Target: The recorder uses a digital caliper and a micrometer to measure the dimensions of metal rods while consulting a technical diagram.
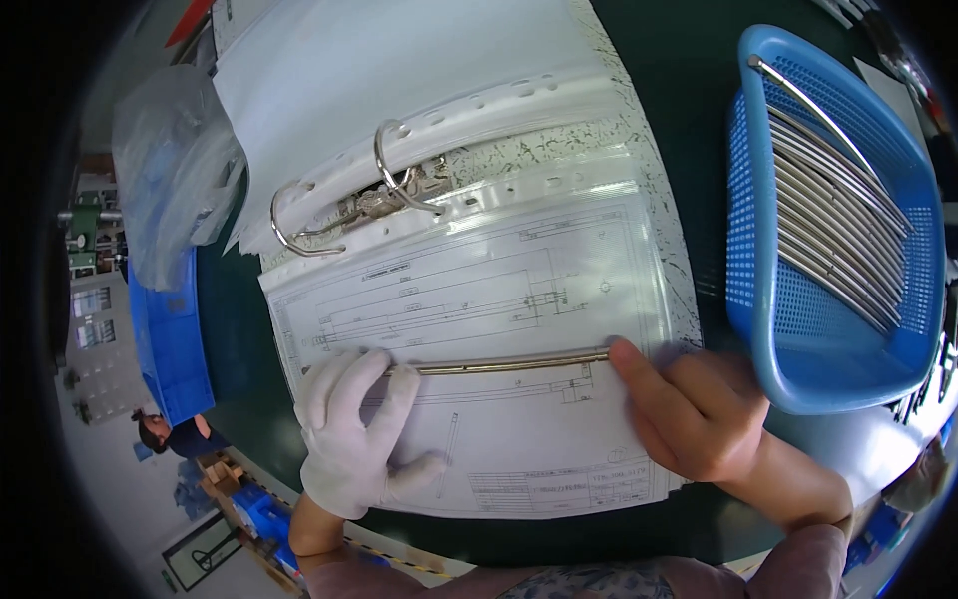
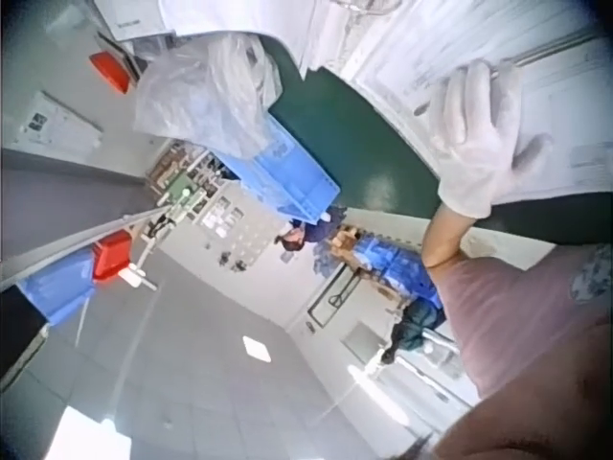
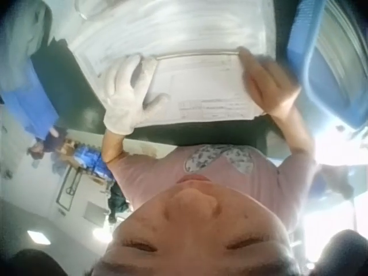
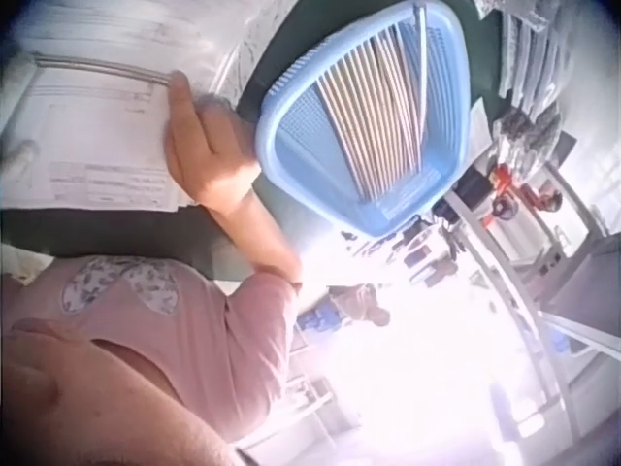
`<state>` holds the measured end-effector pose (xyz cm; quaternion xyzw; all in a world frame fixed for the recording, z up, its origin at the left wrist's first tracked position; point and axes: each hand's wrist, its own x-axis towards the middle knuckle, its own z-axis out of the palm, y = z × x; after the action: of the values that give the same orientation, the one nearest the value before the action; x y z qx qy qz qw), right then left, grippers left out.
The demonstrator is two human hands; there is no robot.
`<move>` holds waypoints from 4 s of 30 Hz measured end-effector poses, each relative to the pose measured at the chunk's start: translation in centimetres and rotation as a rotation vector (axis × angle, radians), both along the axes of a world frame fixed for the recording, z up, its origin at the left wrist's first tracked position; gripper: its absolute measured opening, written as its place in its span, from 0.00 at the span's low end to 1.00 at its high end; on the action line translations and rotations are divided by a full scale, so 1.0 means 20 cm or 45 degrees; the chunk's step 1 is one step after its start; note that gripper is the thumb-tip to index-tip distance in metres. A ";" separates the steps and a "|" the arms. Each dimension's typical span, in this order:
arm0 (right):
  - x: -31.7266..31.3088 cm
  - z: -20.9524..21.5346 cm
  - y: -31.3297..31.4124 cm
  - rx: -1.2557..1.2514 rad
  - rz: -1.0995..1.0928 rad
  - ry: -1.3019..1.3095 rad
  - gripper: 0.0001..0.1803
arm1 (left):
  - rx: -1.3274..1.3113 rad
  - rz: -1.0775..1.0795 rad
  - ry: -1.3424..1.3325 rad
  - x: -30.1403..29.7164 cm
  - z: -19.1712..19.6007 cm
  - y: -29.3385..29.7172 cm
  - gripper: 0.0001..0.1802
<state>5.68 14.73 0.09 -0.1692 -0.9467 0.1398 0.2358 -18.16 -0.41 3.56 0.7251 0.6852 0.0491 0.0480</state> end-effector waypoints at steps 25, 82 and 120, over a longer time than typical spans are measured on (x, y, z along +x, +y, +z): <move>0.01 0.00 0.02 -0.078 0.047 0.068 0.19 | 0.078 -0.196 -0.271 0.12 -0.03 0.19 0.28; 0.72 0.12 -0.21 -1.372 0.021 0.131 0.13 | -0.175 0.380 -2.713 1.17 -0.11 -0.04 0.28; 1.39 0.01 0.90 0.024 -1.907 -0.385 0.25 | -0.080 0.218 -2.488 0.85 -0.07 0.10 0.21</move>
<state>33.53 32.81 0.28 -0.7814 -0.6022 -0.0901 0.1368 -1.14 1.68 2.25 0.3115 0.3951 0.6125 0.6096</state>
